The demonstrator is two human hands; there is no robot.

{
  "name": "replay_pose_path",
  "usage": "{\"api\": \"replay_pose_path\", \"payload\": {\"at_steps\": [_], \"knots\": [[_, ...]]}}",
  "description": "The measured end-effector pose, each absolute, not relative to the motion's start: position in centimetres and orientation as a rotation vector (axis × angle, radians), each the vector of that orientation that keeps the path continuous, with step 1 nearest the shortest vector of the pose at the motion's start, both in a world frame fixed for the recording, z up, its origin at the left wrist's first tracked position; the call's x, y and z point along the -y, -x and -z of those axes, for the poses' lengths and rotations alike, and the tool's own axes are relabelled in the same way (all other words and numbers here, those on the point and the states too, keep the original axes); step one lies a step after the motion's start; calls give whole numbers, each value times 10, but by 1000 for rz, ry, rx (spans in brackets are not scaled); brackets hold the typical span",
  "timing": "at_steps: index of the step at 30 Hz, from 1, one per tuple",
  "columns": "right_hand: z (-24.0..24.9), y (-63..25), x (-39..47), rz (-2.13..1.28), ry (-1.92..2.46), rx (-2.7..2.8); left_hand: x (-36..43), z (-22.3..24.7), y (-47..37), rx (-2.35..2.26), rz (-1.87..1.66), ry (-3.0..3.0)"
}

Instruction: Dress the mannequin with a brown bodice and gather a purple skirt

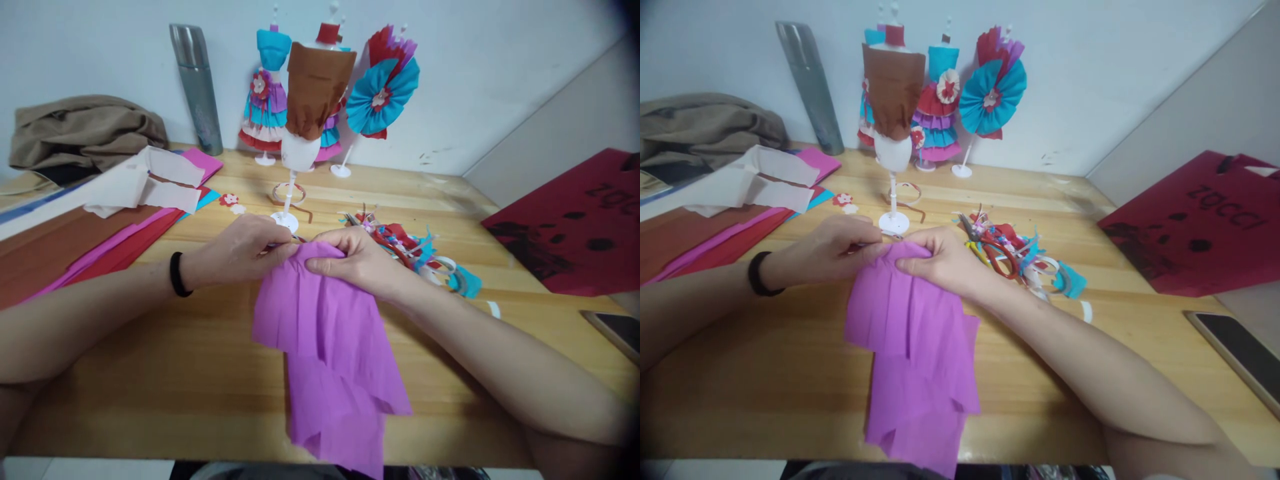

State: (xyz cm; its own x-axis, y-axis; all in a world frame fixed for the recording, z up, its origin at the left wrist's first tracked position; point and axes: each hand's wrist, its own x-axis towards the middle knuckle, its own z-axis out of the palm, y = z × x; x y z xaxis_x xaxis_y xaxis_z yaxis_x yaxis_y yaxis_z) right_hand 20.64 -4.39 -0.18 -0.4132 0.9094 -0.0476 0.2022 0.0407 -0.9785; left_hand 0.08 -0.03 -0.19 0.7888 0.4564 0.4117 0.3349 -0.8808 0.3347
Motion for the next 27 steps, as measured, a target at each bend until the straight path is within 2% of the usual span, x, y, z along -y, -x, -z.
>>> {"api": "replay_pose_path", "payload": {"at_steps": [11,19,27], "knots": [[3,-210,44,-1401,1123,1680,1,-2,3,-630,-626,-2543],[-4,-212,44,-1287,1251,1875,6,-3,-1,-625,-666,-2678],[-6,-210,45,-1171,1293,1793,9,-1,0,-604,-705,-2773]]}}
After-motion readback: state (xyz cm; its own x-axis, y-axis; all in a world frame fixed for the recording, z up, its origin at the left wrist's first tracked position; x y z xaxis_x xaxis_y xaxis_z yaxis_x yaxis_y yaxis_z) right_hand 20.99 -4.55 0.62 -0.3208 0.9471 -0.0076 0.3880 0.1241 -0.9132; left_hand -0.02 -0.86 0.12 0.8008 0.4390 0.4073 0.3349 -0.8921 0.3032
